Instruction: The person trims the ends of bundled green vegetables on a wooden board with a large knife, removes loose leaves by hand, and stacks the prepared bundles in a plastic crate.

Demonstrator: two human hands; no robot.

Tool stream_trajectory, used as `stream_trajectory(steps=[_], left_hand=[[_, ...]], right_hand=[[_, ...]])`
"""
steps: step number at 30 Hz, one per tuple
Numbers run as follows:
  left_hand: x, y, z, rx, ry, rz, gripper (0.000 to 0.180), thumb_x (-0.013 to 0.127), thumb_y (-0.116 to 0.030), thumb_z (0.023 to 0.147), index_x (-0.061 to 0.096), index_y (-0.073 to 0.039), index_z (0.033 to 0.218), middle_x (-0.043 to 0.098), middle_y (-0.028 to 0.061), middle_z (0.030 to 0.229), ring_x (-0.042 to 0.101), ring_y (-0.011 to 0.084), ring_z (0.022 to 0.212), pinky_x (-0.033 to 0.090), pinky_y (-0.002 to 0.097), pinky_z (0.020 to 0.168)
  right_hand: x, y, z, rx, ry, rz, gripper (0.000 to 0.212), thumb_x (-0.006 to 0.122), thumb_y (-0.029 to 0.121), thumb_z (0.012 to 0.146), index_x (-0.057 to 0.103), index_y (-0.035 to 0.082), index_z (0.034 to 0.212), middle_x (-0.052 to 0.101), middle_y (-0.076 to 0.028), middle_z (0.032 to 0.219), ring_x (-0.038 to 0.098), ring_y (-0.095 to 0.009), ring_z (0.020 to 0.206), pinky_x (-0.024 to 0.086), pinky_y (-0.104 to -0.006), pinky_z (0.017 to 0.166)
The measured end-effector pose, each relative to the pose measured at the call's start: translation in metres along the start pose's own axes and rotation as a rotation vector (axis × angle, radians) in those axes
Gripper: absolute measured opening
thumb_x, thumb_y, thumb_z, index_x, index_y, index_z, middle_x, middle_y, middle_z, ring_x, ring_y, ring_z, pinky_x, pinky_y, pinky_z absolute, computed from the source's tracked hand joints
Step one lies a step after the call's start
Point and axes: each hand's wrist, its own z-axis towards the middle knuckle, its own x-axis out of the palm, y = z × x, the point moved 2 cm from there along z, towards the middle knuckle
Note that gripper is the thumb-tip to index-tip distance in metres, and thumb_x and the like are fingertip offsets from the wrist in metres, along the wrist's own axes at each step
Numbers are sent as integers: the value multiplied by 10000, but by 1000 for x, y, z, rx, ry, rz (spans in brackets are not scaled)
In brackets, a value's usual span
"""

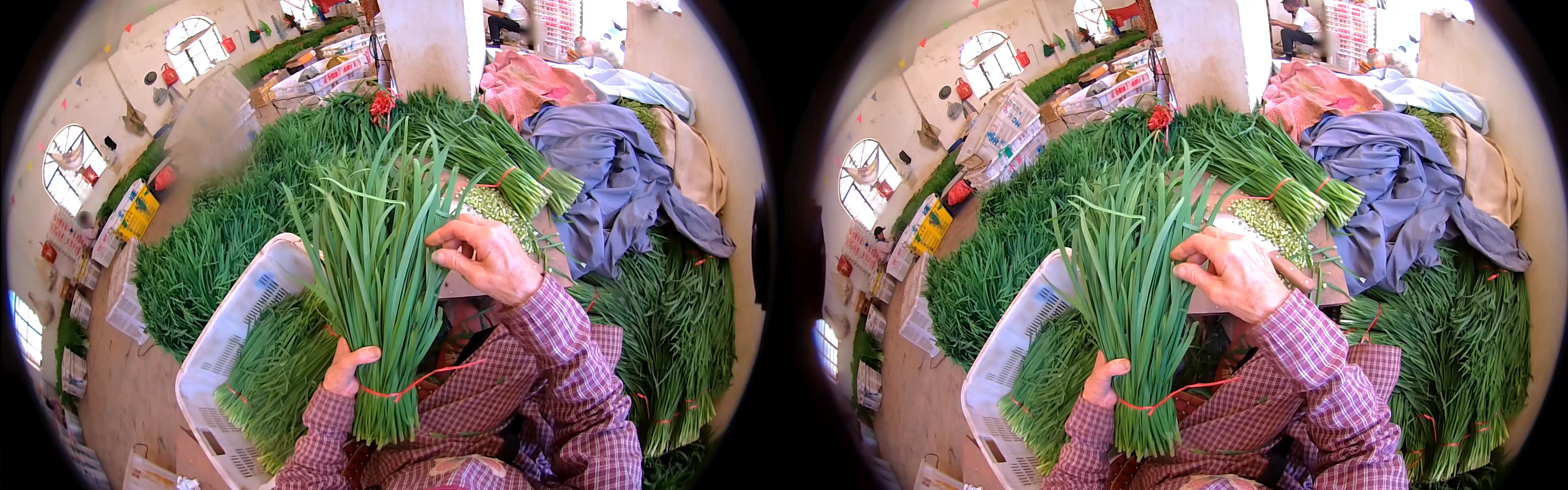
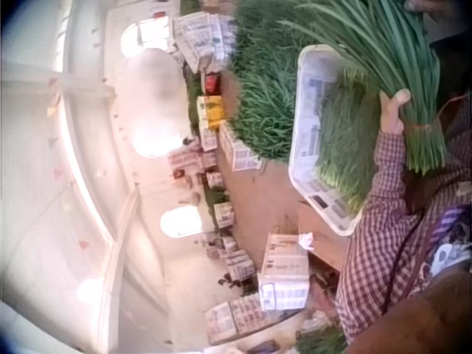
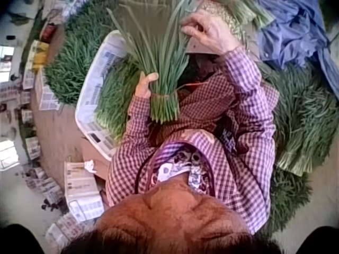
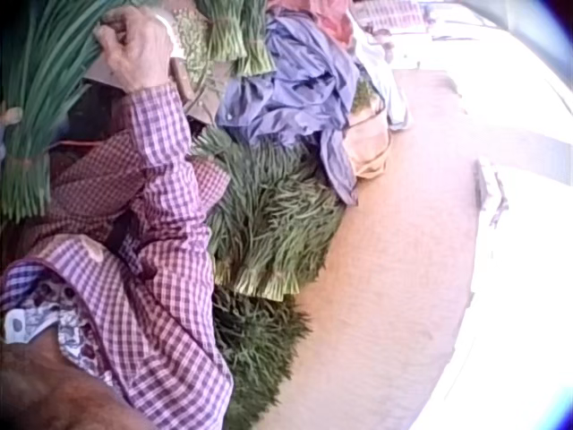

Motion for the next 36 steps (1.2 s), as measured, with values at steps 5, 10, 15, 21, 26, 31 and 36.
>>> stream_trajectory(steps=[5,10,15,21,26,31,36], left_hand=[[1,0,0,7,0,5,706,727,-80,698,445,26,1336,616,134,1200,621,245,1051,507,381,932],[2,-1,-3,0,-45,15,727,734,-90,698,430,22,1350,601,131,1222,605,244,1081,494,387,952],[3,2,1,1,-26,-41,732,736,-93,700,427,18,1353,589,133,1240,591,247,1107,483,398,967],[4,-2,-5,10,-55,-23,677,720,-83,734,441,20,1343,595,129,1235,606,241,1081,495,379,950],[20,-1,4,23,-47,-99,639,711,-86,763,448,21,1335,595,129,1230,610,232,1071,503,362,942],[17,0,4,44,-89,-120,609,706,-88,787,451,21,1329,599,117,1212,610,222,1065,508,359,934],[14,-3,5,61,-139,-104,593,717,-97,792,463,17,1314,602,111,1200,610,212,1057,515,356,920]], right_hand=[[7,-1,2,-52,55,-21,178,697,190,831,642,37,903,639,-104,791,663,-244,734,520,-369,648],[25,-12,-2,10,-52,35,190,670,203,860,642,24,916,609,-76,722,620,-197,670,499,-364,612],[25,-30,-6,433,-447,851,236,579,291,960,603,57,970,516,40,741,499,-44,666,408,-211,576],[16,-3,-34,248,-56,537,254,645,269,930,651,29,847,554,47,689,495,-49,624,423,-214,560],[58,17,-59,285,44,234,239,758,193,815,612,15,879,633,-88,682,625,-166,573,496,-311,538],[76,25,-70,251,-67,295,140,677,66,853,575,-17,899,616,-104,886,632,-184,708,509,-285,633],[102,28,-103,215,-184,787,113,588,89,952,517,17,1003,623,-60,862,627,-143,749,509,-273,680]])
